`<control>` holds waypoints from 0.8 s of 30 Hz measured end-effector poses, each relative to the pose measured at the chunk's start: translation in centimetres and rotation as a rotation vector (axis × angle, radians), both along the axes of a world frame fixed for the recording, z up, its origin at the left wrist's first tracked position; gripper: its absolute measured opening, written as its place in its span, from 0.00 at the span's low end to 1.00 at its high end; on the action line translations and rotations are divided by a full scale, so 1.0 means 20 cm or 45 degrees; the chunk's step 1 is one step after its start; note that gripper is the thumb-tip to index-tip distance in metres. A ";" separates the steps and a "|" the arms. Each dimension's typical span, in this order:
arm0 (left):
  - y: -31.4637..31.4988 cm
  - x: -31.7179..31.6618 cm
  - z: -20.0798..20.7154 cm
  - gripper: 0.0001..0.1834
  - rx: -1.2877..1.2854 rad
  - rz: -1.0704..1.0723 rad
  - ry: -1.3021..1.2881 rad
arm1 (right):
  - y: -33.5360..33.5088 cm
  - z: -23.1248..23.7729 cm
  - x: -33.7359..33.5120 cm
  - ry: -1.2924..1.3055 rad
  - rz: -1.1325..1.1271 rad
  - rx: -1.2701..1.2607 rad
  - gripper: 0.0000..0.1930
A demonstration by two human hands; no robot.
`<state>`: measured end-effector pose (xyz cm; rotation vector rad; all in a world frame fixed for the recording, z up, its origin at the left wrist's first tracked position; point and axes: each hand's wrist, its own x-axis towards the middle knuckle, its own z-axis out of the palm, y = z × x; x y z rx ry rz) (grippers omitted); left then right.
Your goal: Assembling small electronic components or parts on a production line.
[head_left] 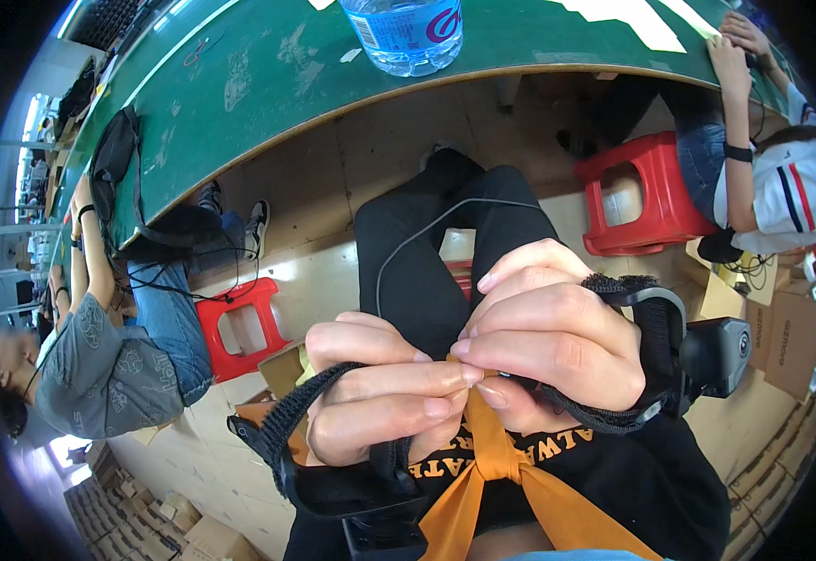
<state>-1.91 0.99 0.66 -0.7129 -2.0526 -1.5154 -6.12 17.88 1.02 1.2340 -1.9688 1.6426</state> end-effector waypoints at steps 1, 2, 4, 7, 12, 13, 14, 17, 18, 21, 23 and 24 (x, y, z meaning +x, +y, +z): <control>0.00 0.00 0.00 0.16 -0.045 0.034 0.009 | 0.01 0.00 0.00 -0.014 -0.010 0.031 0.09; 0.00 0.00 0.01 0.16 -0.045 0.030 0.008 | 0.01 0.00 0.00 -0.022 -0.017 0.047 0.09; -0.01 0.02 0.06 0.18 -0.240 0.081 0.018 | 0.02 0.02 0.00 0.005 -0.025 0.102 0.10; -0.02 0.00 0.09 0.18 -0.299 0.041 0.011 | 0.03 0.01 -0.03 0.056 -0.035 0.173 0.10; 0.00 -0.02 0.07 0.16 -0.289 0.016 0.023 | 0.05 0.03 -0.04 0.061 -0.012 0.290 0.11; -0.01 -0.03 0.07 0.17 -0.277 0.004 0.034 | 0.06 0.04 -0.05 0.070 0.016 0.315 0.11; -0.01 -0.03 0.07 0.17 -0.265 -0.009 0.045 | 0.06 0.05 -0.06 0.078 0.043 0.339 0.11; -0.03 -0.03 0.06 0.18 -0.244 -0.065 0.048 | 0.06 0.05 -0.05 0.085 0.070 0.338 0.11; -0.02 -0.03 0.06 0.18 -0.244 -0.067 0.048 | 0.06 0.05 -0.05 0.100 0.055 0.345 0.11; -0.01 -0.03 0.03 0.18 -0.192 -0.028 0.070 | 0.06 0.05 -0.04 0.102 0.034 0.349 0.12; 0.00 -0.03 0.01 0.17 -0.150 -0.047 0.058 | 0.06 0.05 -0.04 0.087 0.022 0.347 0.12; -0.01 -0.03 0.00 0.17 -0.151 -0.039 0.059 | 0.06 0.05 -0.04 0.076 0.051 0.325 0.12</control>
